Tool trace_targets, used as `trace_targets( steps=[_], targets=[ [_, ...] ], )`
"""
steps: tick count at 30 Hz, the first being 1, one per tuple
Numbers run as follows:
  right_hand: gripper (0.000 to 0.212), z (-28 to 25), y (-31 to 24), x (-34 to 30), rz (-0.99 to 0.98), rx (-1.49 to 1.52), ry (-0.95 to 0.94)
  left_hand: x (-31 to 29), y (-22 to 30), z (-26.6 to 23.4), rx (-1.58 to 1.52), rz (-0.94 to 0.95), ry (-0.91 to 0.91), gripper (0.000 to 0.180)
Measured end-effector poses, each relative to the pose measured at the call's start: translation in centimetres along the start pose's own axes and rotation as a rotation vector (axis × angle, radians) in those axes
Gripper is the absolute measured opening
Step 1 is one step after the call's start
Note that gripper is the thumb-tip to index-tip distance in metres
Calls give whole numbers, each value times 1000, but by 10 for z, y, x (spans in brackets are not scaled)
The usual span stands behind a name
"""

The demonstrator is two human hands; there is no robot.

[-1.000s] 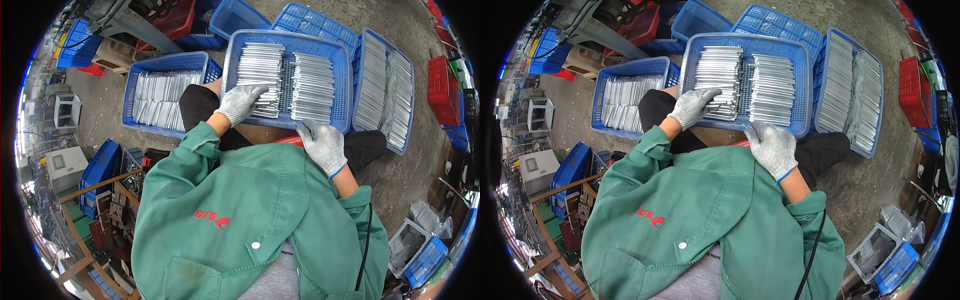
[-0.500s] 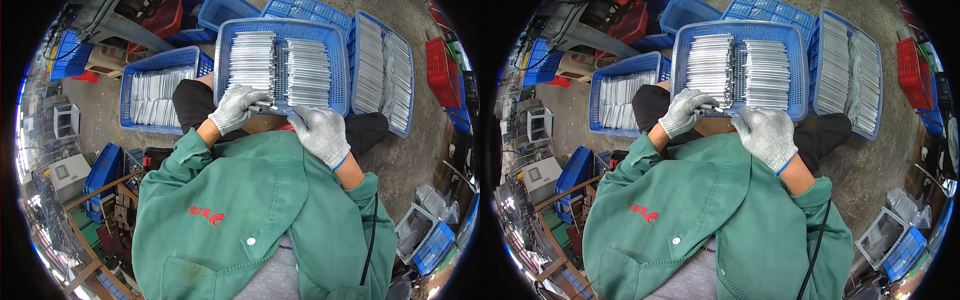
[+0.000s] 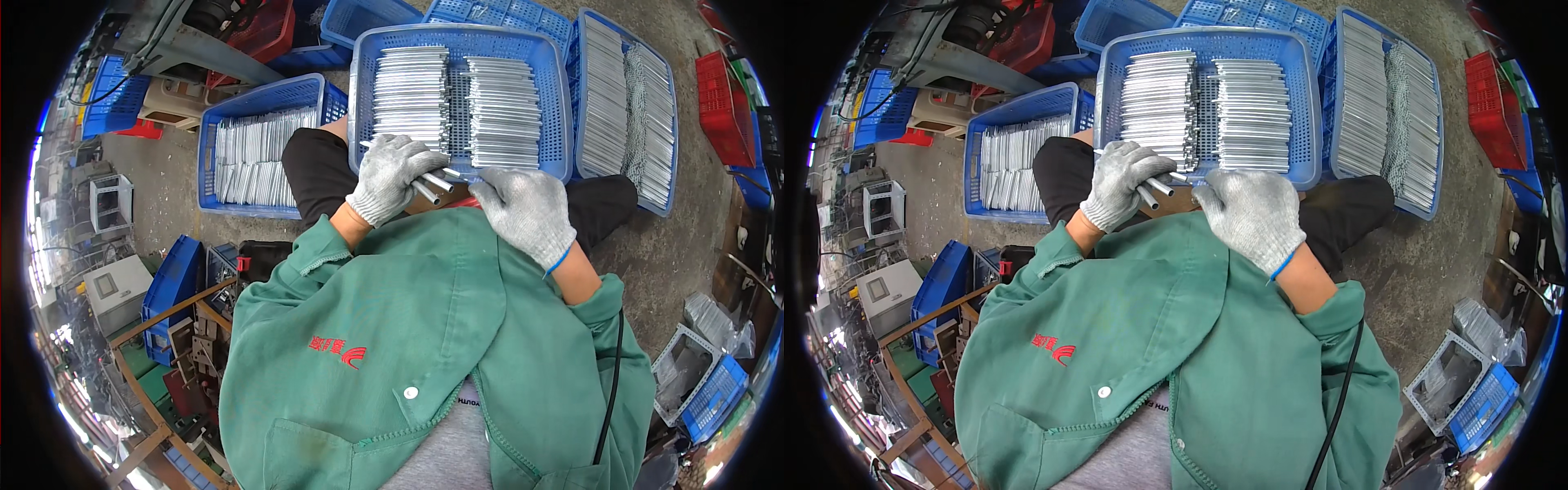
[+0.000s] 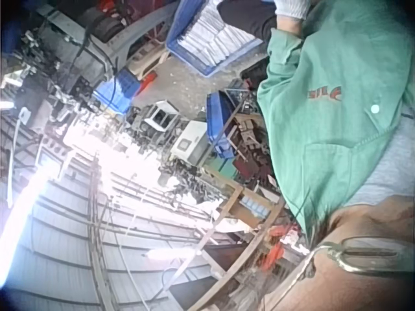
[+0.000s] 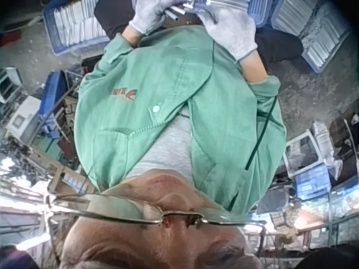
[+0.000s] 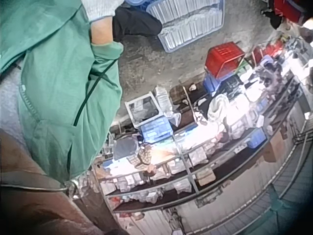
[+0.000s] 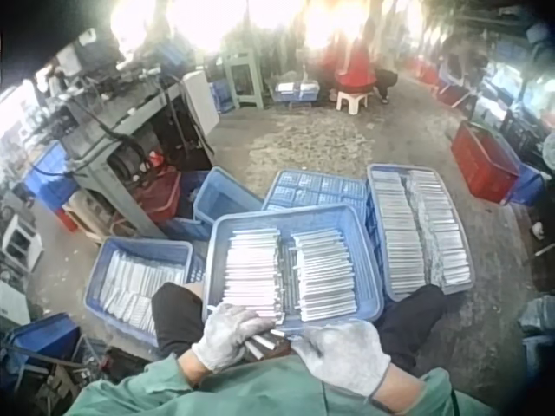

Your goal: Manually assembling or inspecting small metal components at an industrial workstation.

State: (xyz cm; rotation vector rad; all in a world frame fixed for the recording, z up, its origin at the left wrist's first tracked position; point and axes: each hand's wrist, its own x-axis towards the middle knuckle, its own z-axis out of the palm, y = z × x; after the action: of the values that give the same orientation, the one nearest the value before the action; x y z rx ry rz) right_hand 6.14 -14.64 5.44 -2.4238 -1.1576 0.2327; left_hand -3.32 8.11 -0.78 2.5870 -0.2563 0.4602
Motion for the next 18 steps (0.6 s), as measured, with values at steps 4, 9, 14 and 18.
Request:
trace_targets(
  steps=[4, 9, 14, 18],
  targets=[
    [17, -2, 4, 6, 10, -36, 57, 1, 3, 1, 65, 27, 40, 27],
    [18, 9, 7, 1, 35, -33, -38, -3, 1, 4, 59, 1, 54, 27],
    [20, 0, 2, 4, 46, 43, -54, -7, 0, 8, 45, -4, 79, 23],
    [21, -3, 2, 9, 77, 32, -21, -5, -1, 8, 48, 5, 81, 24]
  ],
)
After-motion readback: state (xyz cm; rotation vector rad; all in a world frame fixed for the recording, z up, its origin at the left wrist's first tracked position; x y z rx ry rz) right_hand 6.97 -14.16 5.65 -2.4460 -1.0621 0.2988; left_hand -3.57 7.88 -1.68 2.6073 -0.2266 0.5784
